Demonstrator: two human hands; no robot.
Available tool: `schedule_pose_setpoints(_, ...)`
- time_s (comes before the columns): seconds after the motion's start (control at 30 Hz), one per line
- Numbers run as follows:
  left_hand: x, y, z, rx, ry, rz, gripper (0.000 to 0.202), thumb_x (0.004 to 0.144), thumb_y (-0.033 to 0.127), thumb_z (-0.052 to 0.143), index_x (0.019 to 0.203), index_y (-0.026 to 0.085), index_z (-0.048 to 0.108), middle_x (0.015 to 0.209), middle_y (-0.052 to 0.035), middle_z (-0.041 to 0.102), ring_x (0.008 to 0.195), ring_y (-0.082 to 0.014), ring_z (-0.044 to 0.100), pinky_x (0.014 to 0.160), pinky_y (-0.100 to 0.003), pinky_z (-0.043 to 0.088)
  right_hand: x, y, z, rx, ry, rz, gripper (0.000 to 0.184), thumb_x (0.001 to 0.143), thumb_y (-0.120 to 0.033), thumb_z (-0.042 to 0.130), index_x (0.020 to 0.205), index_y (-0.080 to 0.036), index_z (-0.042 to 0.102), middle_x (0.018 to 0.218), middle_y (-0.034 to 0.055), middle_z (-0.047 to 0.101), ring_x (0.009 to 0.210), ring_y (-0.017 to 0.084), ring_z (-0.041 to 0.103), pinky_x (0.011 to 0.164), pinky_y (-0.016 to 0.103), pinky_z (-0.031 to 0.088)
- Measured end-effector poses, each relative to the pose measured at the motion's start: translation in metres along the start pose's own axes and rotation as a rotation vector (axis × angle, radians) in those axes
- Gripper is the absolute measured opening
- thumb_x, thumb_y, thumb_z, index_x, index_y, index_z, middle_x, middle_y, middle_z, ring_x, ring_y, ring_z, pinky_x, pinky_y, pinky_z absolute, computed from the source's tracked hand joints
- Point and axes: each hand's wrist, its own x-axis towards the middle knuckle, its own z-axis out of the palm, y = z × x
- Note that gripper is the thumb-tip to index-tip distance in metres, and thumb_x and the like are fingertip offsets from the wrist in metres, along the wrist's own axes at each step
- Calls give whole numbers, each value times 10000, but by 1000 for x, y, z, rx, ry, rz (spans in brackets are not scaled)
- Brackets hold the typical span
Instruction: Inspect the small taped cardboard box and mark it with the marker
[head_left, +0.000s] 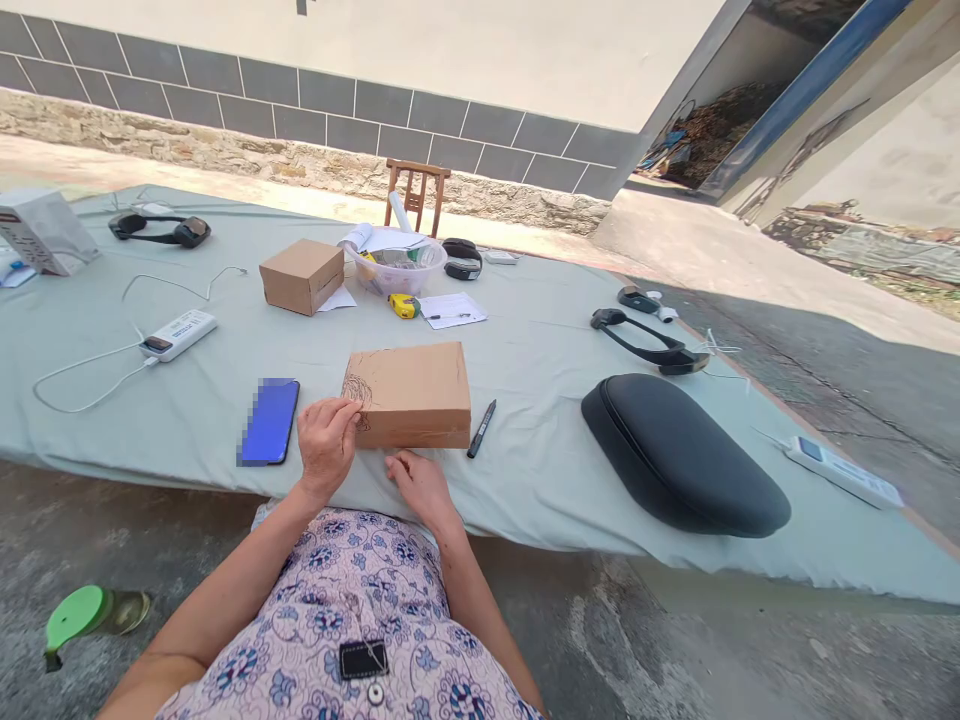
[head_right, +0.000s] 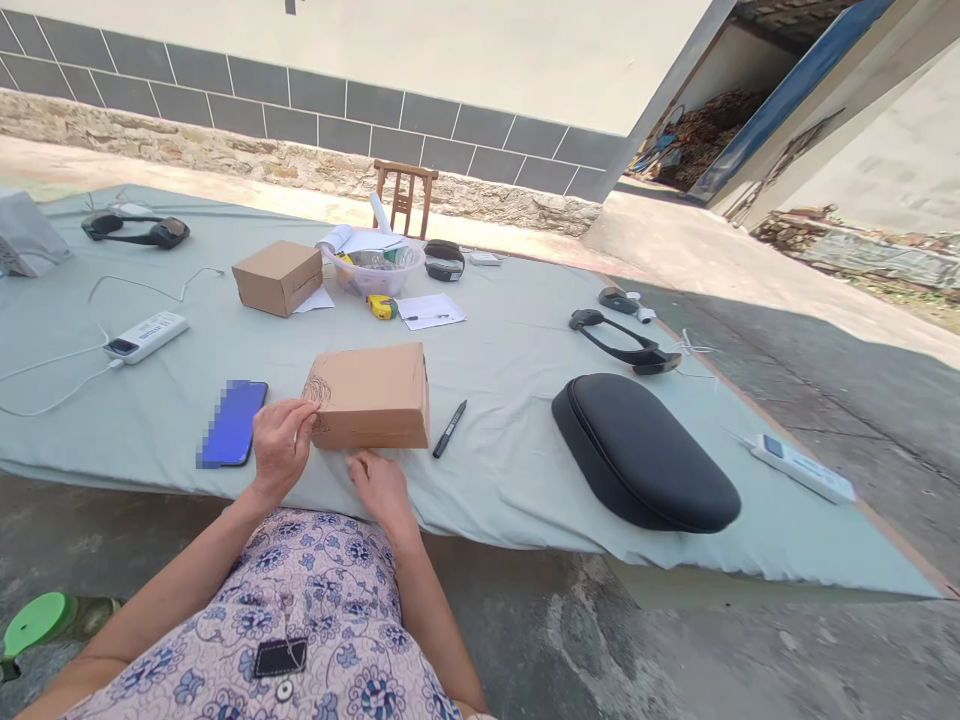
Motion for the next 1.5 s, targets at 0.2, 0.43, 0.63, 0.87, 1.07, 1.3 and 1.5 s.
schedule_pose_setpoints(0.2,-1,6,5,10,11,89,145,956,224,586,961,232,730,950,-44,765,955,-217,657,880,-374,408,-24,-37,-39,116,305,-228,247,976,-356,509,922,-214,703,753,14,718,659,146,651,617,252,482)
schedule_pose_setpoints(0.43,-3,9,7,-32,-56,74,168,954,238,566,961,259,733,981,-58,750,1045,-246,641,963,-426,399,-2,-20,-52,-331,868,-262,515,885,-604,603,1210,-206,613,1279,174,586,1251,329,540,1033,565,442)
schedule_pose_setpoints(0.63,-6,14,16,-160,-139,-78,218,933,417,589,902,205,629,1295,-152,603,1290,-303,542,990,-442,488,14,-5,-22,-403,773,-137,797,834,-731,564,1401,-176,481,1477,247,403,1424,400,364,1086,633,392)
schedule_pose_setpoints(0.87,-5,18,19,-257,-198,-225,313,936,513,561,947,201,551,1401,-202,513,1300,-306,554,843,-380,564,14,-4,-20,-265,751,-100,667,931,-590,525,1454,-186,431,1531,241,401,1447,358,394,1106,581,424)
schedule_pose_setpoints(1.07,-4,11,14,-256,-179,-291,246,972,416,489,957,198,601,1442,-184,464,1364,-308,487,990,-431,515,5,-2,-26,-124,789,-180,429,1019,-361,397,1411,-206,482,1430,182,544,1376,265,499,1090,503,481)
schedule_pose_setpoints(1.3,4,-11,7,-339,-117,-547,434,955,419,495,1333,208,532,1399,-164,520,1395,-290,451,1164,-472,388,-8,-12,-22,-76,637,-277,245,952,-403,565,1022,-206,693,1132,129,641,1086,222,636,721,318,627)
schedule_pose_setpoints(1.5,7,-8,3,-454,-143,-742,832,934,492,529,1592,144,159,1653,-179,245,1549,-289,222,1271,-446,213,-9,-18,-22,-194,587,-329,219,933,-400,616,970,-206,711,1067,102,600,1007,204,649,799,337,605)
